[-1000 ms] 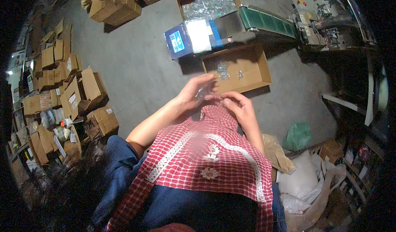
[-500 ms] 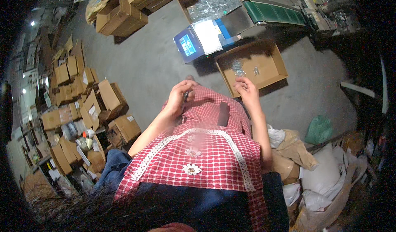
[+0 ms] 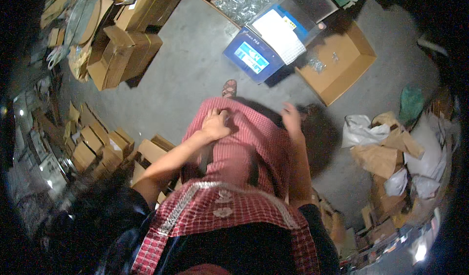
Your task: The person handles small plastic bags containing metal screws, checks the contents, and uses a machine control panel to manage a packaging process.
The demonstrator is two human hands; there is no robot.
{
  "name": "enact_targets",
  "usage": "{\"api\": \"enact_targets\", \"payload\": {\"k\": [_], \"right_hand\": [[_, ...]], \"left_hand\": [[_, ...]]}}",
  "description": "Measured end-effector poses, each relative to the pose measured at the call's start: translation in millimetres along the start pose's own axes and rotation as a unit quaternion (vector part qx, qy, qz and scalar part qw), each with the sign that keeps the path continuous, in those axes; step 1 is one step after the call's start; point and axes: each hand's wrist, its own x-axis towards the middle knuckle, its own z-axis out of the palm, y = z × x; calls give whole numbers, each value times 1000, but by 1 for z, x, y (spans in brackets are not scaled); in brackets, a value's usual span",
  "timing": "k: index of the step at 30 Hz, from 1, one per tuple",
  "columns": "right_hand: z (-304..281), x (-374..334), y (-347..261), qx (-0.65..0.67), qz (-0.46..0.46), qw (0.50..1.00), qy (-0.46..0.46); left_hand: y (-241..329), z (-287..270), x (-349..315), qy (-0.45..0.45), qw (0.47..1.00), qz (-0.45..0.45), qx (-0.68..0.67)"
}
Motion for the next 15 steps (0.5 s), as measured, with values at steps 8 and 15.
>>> {"api": "enact_targets", "payload": {"k": [8,15], "right_hand": [[126,46,-77,-232,-67,969,43],[169,90,-67,-261,-146,937,182]], "left_hand": [[-87,65,18,-12,999,-22,-26],[-112,112,35,1,994,49,102]]}}
